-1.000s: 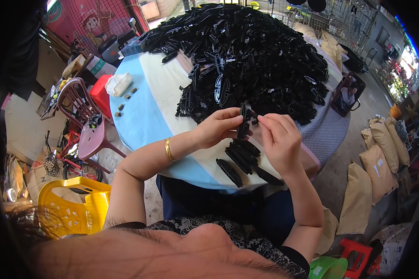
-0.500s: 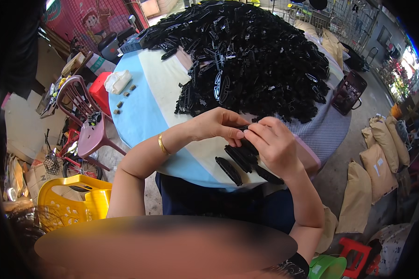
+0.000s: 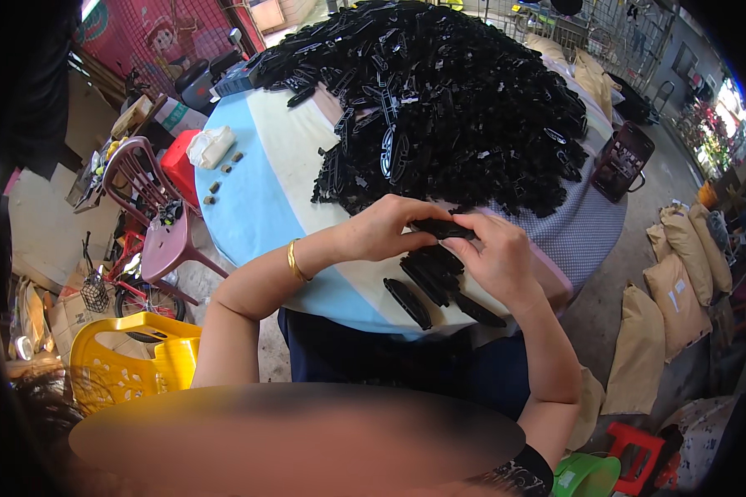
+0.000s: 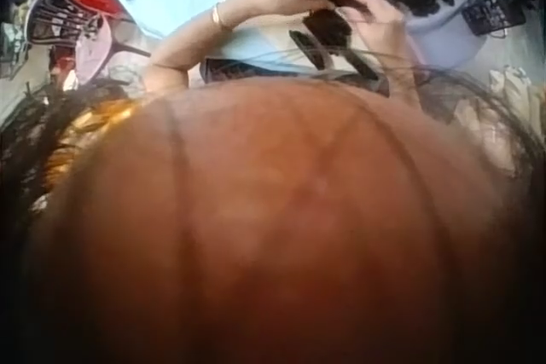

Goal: Assembling black plastic hair clips from multiple pieces at a work table.

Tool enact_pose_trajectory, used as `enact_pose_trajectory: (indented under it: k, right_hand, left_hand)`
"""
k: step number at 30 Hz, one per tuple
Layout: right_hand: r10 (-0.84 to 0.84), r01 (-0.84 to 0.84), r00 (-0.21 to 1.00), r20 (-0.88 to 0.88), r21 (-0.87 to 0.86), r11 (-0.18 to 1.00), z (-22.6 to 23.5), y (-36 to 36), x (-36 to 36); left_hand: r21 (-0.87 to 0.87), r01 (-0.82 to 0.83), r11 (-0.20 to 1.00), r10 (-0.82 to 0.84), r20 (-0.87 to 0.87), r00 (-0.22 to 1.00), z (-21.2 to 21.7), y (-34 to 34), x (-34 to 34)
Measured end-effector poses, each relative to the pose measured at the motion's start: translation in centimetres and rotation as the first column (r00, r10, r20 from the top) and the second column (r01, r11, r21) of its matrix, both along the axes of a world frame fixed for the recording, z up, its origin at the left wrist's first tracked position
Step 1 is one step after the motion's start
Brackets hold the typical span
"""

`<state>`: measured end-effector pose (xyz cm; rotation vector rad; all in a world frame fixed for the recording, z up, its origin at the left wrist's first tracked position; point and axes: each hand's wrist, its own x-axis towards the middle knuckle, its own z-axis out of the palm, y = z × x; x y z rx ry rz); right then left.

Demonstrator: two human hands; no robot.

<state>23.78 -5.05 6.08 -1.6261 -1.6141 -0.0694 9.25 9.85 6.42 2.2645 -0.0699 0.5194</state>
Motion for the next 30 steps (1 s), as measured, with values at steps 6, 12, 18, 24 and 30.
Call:
enact_pose_trajectory:
  k: [6,12,18,24,30]
  right_hand:
    - [0.117,-0.244,0.949,-0.293,-0.447,0.86,0.6,0.1,2.5]
    - [-0.043,0.04,0.999,-0.009,-0.187,0.982,0.3,1.8,1.8]
    - [-0.018,0.046,0.935,0.355,-0.07,0.996,-1.0,2.8,2.1]
    - [-0.099,0.099,0.994,-0.04,-0.01,0.995,-0.1,1.8,1.3]
    - [-0.036,0.051,0.993,-0.11,0.133,0.99,-0.7,1.5,1.1]
  left_hand:
    - [0.28,-0.603,0.747,0.569,0.198,0.798,-1.1,5.0,1.1]
    - [0.402,-0.68,0.613,0.702,0.119,0.702,-1.2,5.1,1.9]
    - [0.446,-0.643,0.623,0.703,0.042,0.71,-1.3,5.8,0.4]
    - [0.443,-0.676,0.589,0.657,0.224,0.72,-2.4,5.6,0.9]
    - [0.179,-0.675,0.715,0.661,0.142,0.737,-0.5,5.7,-0.2]
